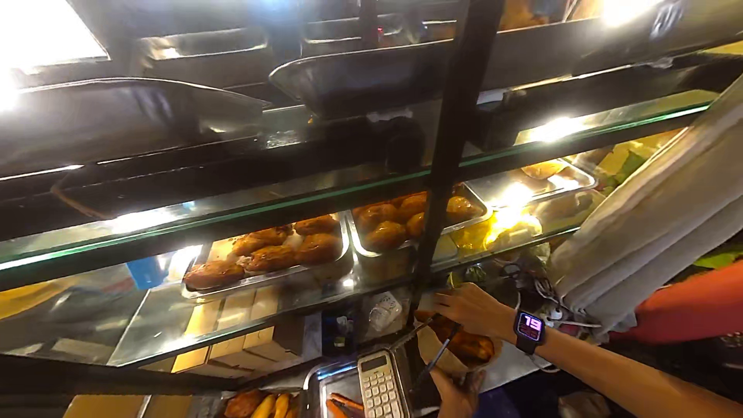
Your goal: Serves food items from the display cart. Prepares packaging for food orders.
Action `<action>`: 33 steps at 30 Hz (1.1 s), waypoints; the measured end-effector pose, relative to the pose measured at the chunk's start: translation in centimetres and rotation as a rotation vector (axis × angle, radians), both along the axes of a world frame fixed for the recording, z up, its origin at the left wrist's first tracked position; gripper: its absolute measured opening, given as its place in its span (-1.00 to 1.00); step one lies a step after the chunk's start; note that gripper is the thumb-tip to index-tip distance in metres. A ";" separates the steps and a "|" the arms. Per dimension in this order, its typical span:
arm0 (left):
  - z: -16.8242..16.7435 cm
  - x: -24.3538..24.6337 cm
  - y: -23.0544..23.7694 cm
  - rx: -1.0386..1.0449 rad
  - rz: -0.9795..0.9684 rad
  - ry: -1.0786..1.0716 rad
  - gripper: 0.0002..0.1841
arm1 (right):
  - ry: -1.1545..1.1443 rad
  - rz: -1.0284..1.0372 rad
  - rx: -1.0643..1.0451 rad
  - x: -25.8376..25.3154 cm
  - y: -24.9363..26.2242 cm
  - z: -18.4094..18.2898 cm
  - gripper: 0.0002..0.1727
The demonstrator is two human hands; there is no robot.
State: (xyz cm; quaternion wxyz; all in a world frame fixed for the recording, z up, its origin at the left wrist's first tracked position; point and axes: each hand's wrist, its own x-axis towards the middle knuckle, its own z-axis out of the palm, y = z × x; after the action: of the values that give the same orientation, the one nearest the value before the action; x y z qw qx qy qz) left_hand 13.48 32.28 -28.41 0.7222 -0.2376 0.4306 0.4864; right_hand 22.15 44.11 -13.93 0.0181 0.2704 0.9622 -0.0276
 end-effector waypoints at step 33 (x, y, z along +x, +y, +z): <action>0.5 -0.4 4.7 -0.012 -0.548 0.044 -0.28 | 0.208 -0.946 -0.072 9.0 0.3 -3.7 -0.55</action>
State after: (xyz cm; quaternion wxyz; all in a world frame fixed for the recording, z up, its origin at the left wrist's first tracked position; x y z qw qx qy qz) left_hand 13.08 37.01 -27.94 0.8158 -0.1062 0.4973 0.2755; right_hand 31.13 44.38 -17.65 -0.0834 0.6731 0.7289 -0.0932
